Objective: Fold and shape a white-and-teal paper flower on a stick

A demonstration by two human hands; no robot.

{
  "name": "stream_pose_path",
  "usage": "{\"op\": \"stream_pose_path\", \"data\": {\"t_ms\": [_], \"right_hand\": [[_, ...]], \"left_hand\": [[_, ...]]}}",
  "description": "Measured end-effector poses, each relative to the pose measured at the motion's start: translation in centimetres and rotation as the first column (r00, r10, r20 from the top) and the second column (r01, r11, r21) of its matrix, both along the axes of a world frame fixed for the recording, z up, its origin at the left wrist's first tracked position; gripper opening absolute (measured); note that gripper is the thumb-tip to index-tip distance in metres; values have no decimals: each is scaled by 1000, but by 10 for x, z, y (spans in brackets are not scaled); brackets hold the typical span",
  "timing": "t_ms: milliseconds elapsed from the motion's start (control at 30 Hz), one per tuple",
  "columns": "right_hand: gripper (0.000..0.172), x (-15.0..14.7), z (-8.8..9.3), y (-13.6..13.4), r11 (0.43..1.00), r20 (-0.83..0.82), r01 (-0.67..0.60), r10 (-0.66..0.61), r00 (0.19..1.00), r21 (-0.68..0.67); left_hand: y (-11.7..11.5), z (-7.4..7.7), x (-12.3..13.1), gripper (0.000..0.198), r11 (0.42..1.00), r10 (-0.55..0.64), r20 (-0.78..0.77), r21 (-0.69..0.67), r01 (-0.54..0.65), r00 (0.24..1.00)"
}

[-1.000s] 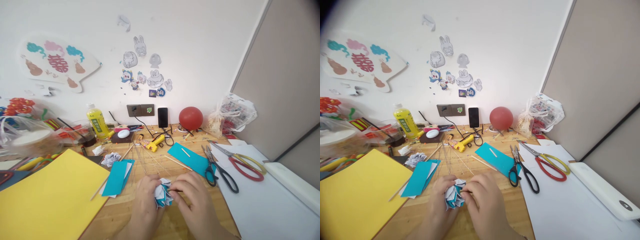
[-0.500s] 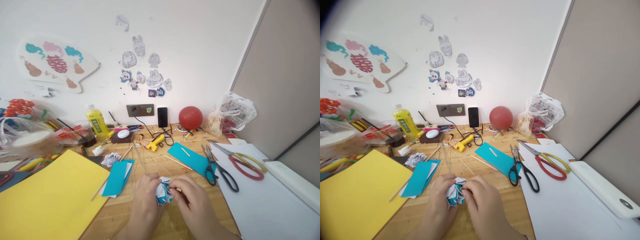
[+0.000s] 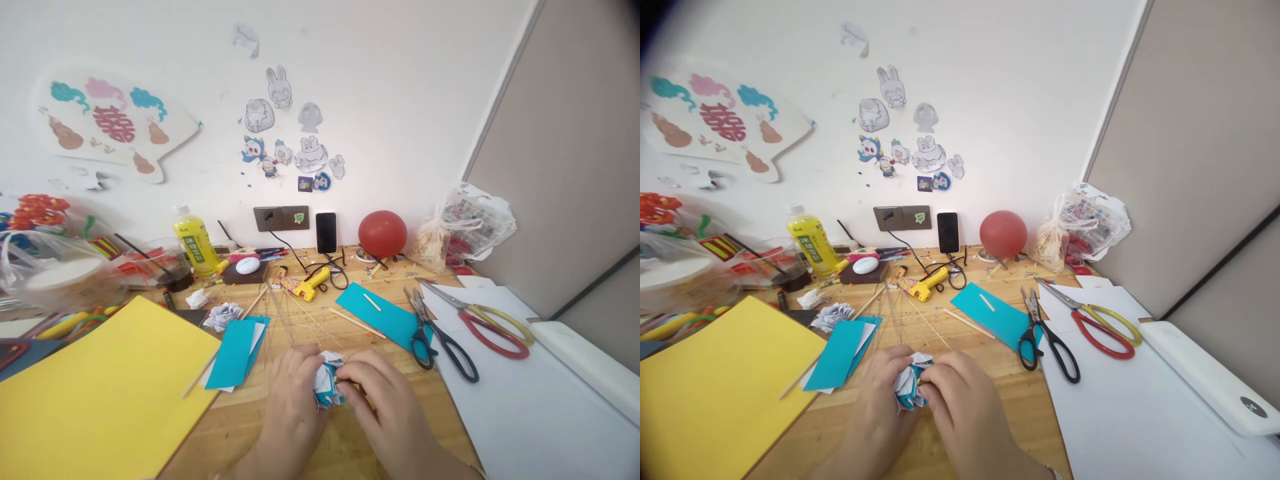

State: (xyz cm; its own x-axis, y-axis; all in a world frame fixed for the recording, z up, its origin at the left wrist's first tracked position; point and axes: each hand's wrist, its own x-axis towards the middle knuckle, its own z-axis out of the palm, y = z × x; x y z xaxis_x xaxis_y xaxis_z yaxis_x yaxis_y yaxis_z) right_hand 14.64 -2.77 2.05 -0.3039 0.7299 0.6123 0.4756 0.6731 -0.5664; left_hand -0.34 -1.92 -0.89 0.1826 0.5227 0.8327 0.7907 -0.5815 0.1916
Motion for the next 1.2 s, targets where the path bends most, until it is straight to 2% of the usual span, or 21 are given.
{"op": "stream_pose_path", "data": {"t_ms": [267,467,667,800,900,1033,1200], "right_hand": [[20,-1,-2,2,999,-90,49,-49,995,-4],[13,-1,1,4,995,-148,86,-91,985,-40],[18,-1,0,3,991,-81,123,-118,990,55],[17,-1,-2,1,977,-27,136,-134,991,162],[15,0,-2,0,973,-13,127,-127,992,193],[13,-1,-2,1,976,-9,133,-133,991,173],[13,-2,1,2,992,-49,119,-117,992,42]], "left_hand": [[0,-2,1,23,1000,-14,-16,11,15,1000],[0,-2,2,24,999,-31,-2,15,31,1000],[0,0,1,24,999,-14,-20,39,15,1000],[0,-2,1,23,999,-9,-3,40,9,1000],[0,-5,2,25,1000,-18,18,18,18,1000],[0,-5,1,27,1000,-4,13,6,4,1000],[-1,-1,2,24,999,-4,15,32,3,1000]]}}
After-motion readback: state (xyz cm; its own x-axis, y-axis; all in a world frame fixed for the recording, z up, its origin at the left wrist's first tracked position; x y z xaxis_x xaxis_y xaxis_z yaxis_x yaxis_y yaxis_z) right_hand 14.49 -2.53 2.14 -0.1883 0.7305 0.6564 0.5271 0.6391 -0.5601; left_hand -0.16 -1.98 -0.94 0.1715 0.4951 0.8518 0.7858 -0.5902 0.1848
